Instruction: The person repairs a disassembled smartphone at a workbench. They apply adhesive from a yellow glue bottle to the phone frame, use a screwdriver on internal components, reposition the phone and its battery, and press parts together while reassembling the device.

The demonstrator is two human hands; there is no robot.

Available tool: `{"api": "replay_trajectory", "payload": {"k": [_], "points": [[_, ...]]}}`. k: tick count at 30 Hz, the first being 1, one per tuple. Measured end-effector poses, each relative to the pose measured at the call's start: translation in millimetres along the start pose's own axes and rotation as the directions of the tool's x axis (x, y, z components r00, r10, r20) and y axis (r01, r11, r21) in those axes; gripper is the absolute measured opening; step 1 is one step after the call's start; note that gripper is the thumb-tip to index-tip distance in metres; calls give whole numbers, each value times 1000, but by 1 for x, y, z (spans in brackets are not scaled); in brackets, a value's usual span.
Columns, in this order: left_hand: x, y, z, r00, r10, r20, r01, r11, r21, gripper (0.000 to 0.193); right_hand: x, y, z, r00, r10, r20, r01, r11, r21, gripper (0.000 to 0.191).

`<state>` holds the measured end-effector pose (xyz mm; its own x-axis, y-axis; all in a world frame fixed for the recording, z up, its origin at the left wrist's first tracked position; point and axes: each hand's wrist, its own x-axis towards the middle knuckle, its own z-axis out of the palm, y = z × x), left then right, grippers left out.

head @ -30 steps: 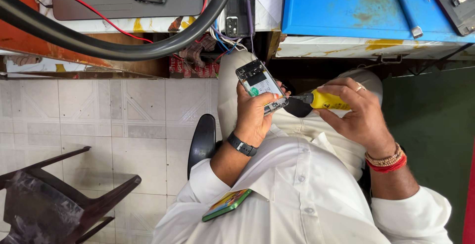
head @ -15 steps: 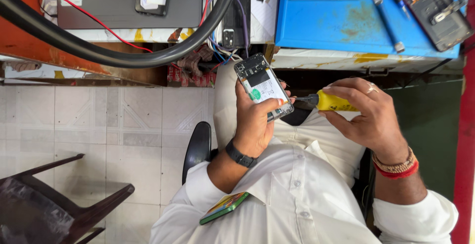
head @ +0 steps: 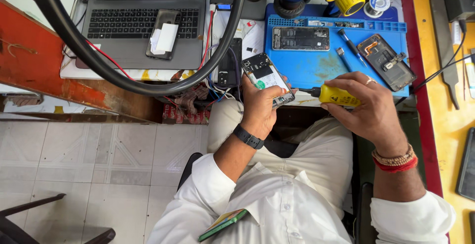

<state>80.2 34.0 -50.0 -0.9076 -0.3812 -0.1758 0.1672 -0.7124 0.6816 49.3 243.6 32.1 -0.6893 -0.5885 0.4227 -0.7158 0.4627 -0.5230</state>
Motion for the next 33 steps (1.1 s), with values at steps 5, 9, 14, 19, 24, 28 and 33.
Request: {"api": "replay_trajectory", "payload": {"k": [5,9,14,19,24,28,33], "points": [[9,-9,-3,999,26,-19,-26,1000,6,61,3,11,8,999,14,33,-15,1000,19,42],[14,-12,-3,999,36,1,-36,999,11,60,4,18,12,999,21,39,-20,1000,-8,42],[16,-13,-1,998,-25,-54,28,998,54,62,6,24,13,998,28,59,-26,999,-26,42],[18,-17,-2,998,-20,-51,23,998,53,61,8,27,14,997,21,71,-18,999,-49,41],[21,-21,-2,998,-40,-46,41,999,24,60,9,29,14,997,13,71,-8,998,-65,41],[23,-23,-3,997,-48,-62,51,998,41,61,11,30,12,997,-8,77,16,995,-96,41],[25,-25,-5,995,-58,-76,61,997,45,62,13,30,11,997,-16,76,24,994,-104,40]]}}
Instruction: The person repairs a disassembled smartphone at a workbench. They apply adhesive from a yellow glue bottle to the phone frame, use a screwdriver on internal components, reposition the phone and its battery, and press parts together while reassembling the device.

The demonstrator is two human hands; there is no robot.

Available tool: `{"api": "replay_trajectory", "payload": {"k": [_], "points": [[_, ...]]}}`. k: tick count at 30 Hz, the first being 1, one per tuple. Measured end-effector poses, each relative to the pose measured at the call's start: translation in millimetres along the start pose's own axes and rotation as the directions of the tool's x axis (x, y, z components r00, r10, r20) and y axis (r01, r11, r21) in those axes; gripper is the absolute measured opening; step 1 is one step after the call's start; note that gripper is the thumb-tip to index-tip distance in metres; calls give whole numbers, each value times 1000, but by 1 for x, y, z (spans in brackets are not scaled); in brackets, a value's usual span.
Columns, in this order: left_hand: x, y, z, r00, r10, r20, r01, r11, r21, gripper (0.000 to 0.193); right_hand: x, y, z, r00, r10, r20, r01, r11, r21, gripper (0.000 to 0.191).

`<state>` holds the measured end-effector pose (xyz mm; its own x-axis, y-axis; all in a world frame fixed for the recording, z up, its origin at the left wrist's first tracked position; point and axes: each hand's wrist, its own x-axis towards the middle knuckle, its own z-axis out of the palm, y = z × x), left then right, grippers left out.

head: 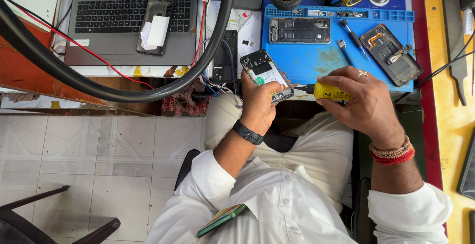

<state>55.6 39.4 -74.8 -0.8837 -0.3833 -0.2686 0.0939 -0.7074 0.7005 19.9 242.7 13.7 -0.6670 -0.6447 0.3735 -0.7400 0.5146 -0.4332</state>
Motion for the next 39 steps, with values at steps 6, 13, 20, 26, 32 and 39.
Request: {"api": "replay_trajectory", "payload": {"k": [6,13,20,26,32,39], "points": [[1,-2,-1,1000,-8,21,8,1000,-13,59,0,1,0,1000,-2,1,2,1000,8,39],[0,-3,0,1000,-14,9,14,1000,-1,61,0,1,-2,1000,-11,2,11,1000,2,38],[1,-4,0,1000,-10,9,10,1000,-17,59,1,-3,-5,1000,-21,6,21,1000,-14,39],[-3,-3,-1,1000,-13,15,13,1000,-28,58,-3,-3,-6,1000,-10,-2,10,1000,18,40],[-4,-4,-6,997,71,42,-70,997,-27,64,-17,8,7,988,133,-75,-110,960,258,46],[-9,-1,-4,989,144,33,-145,989,40,81,-20,57,16,821,429,-376,-73,732,678,43]]}}
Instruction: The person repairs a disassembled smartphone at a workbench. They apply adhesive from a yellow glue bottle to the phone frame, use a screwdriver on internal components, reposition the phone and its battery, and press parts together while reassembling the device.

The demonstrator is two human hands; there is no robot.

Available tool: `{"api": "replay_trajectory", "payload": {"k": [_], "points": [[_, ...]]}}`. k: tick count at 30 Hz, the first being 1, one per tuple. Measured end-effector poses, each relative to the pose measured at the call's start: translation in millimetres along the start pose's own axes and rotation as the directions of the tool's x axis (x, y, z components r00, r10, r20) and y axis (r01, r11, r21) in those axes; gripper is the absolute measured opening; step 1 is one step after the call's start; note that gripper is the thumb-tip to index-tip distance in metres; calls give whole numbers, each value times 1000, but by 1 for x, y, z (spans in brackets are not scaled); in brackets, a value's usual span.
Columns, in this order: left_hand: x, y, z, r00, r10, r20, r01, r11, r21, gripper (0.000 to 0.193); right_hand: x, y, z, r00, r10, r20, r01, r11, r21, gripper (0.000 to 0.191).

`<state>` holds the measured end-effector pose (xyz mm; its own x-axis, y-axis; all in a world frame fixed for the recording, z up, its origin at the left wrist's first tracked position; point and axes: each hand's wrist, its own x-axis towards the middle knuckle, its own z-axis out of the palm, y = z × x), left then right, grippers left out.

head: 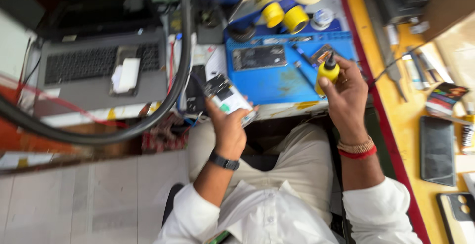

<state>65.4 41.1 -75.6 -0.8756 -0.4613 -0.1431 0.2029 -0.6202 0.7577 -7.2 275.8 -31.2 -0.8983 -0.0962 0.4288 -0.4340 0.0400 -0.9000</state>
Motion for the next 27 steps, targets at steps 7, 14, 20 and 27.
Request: {"api": "replay_trajectory", "payload": {"k": [7,14,20,27], "points": [[-2,17,2,1000,1,3,-1,997,83,78,105,43,-48,977,-99,-189,38,951,-306,40],[-2,22,1,998,-60,2,60,993,103,81,161,102,-73,962,-168,-215,3,795,-607,48],[-1,28,14,998,-66,-15,67,993,98,86,223,128,-71,952,-117,-282,-105,741,-663,49],[13,33,22,991,-128,-50,132,987,90,82,273,159,-34,973,-68,-221,-126,645,-753,50]]}}
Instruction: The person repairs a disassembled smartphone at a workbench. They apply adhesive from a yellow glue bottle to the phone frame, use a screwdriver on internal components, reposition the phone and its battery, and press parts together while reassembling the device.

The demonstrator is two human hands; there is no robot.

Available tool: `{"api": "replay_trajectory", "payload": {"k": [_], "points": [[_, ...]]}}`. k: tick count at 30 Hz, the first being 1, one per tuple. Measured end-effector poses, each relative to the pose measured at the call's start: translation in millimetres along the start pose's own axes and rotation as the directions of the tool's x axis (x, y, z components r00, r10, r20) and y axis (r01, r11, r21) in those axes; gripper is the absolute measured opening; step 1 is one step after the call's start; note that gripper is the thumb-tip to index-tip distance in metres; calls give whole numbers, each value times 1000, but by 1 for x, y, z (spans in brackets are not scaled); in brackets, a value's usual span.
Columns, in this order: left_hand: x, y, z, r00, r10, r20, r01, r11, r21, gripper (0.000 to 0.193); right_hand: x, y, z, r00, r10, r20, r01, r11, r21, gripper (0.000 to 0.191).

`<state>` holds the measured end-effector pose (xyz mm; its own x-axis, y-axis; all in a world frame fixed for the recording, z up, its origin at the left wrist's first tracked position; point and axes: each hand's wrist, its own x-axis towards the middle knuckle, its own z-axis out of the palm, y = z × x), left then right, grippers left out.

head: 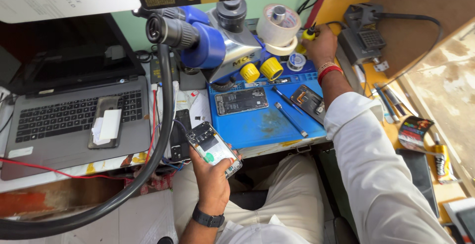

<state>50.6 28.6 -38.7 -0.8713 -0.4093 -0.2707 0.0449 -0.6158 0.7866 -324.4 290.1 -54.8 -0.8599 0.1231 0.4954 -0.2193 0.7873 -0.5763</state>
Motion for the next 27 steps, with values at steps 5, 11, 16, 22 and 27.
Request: {"api": "replay_trajectory", "payload": {"k": [5,11,16,22,27], "points": [[9,2,1,999,35,-5,-35,999,-11,81,4,3,17,998,-38,-45,38,999,-4,48],[19,-4,-6,999,-45,-9,45,999,-30,80,-20,-16,-27,990,-2,-138,-9,997,-77,29],[23,-8,-17,997,-60,52,66,988,-139,77,-143,-61,-95,936,-195,293,274,927,-258,20],[10,-17,-30,999,6,51,3,982,-187,74,-247,-88,-105,898,-125,422,299,877,-377,25],[-11,-14,-36,995,14,95,5,982,-188,64,-272,-93,-118,909,-272,315,340,922,-184,16]]}}
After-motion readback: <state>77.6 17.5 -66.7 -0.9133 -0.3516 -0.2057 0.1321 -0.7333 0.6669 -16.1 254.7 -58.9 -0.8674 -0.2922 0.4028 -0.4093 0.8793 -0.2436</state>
